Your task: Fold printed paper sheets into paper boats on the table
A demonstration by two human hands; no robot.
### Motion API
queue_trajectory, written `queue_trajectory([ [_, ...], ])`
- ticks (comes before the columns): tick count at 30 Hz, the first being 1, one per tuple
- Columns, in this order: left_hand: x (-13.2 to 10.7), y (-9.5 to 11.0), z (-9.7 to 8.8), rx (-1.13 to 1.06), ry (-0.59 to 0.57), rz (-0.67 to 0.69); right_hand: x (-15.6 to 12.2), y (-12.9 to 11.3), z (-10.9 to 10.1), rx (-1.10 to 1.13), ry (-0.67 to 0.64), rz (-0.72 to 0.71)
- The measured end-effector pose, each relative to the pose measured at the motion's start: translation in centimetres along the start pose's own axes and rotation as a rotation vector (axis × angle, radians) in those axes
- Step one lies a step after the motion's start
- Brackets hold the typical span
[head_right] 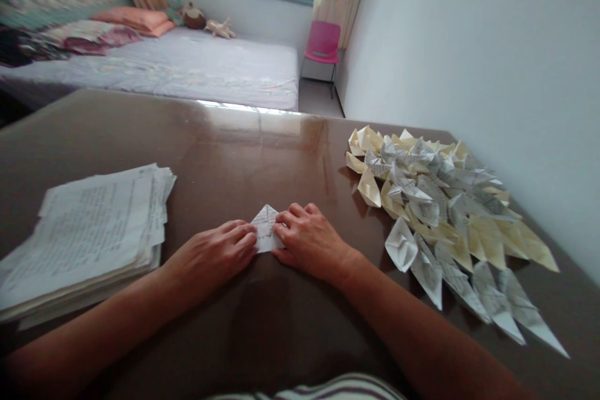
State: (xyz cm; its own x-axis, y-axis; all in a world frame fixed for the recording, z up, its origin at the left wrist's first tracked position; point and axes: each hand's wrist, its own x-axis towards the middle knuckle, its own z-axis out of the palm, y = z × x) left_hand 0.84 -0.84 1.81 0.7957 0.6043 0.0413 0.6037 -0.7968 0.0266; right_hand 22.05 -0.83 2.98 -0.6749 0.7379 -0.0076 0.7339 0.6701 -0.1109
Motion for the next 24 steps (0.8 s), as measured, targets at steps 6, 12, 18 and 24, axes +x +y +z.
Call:
queue_trajectory([
  [6, -0.3, -0.6, -0.1, -0.052, -0.035, 0.031, -0.3, 0.4, 0.5, 0.044, 0.022, -0.013],
  [12, -0.1, -0.6, -0.7, -0.129, -0.059, -0.063, -0.5, 0.9, 0.7, 0.111, 0.058, -0.021],
  [18, 0.2, -0.6, -0.6, -0.177, -0.039, -0.111, -0.5, 2.5, 2.1, 0.288, 0.129, -0.026],
  [24, 0.3, -1.6, 0.4, -0.262, -0.023, -0.199, -0.4, 3.3, 3.0, 0.418, 0.161, 0.073],
])
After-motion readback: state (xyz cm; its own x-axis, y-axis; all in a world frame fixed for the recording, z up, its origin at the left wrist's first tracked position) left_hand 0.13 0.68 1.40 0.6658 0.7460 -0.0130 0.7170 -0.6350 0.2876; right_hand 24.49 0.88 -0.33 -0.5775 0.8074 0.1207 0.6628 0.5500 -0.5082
